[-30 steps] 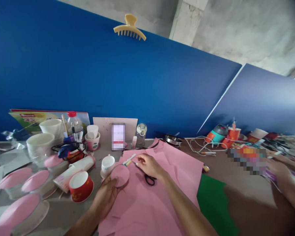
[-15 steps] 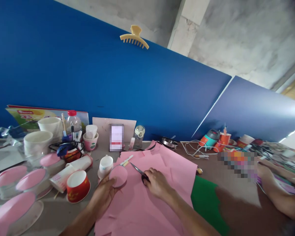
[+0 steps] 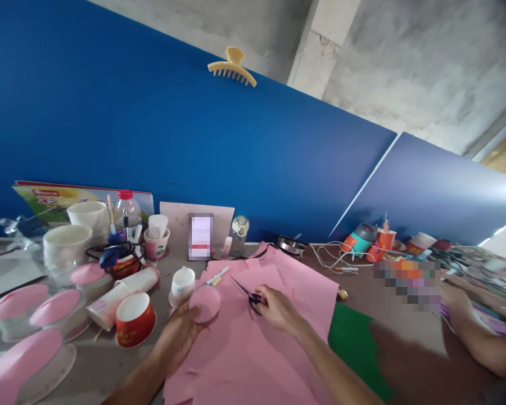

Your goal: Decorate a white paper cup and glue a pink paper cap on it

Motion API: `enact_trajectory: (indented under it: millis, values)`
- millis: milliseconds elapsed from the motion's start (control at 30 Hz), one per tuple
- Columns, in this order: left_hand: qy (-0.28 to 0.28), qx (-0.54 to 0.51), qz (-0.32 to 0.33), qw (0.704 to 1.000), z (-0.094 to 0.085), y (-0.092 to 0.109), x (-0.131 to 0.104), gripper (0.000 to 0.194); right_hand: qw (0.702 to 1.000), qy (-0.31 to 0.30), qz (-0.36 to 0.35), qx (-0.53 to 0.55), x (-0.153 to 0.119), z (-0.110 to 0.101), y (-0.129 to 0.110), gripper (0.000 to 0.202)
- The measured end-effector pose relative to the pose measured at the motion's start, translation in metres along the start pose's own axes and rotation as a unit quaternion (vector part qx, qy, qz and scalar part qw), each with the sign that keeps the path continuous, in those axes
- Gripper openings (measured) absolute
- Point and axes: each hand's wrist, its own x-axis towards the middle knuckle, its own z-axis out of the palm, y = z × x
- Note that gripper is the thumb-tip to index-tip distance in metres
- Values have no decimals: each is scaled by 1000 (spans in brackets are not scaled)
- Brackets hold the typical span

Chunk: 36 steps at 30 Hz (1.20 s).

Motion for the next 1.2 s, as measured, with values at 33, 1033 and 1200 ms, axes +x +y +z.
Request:
enact_trajectory:
  millis: [33, 1033, 1200]
  values:
    - [1, 0, 2, 1000, 0, 0, 0, 57, 1000, -2, 2, 26, 0, -3, 2, 26]
    - [7, 24, -7, 1000, 2, 2, -1, 46, 894, -123, -55, 427, -6, 45, -26, 22]
    - [-11, 55, -2, 998, 2, 0, -3, 43, 886, -148, -36, 437, -5, 42, -23, 28]
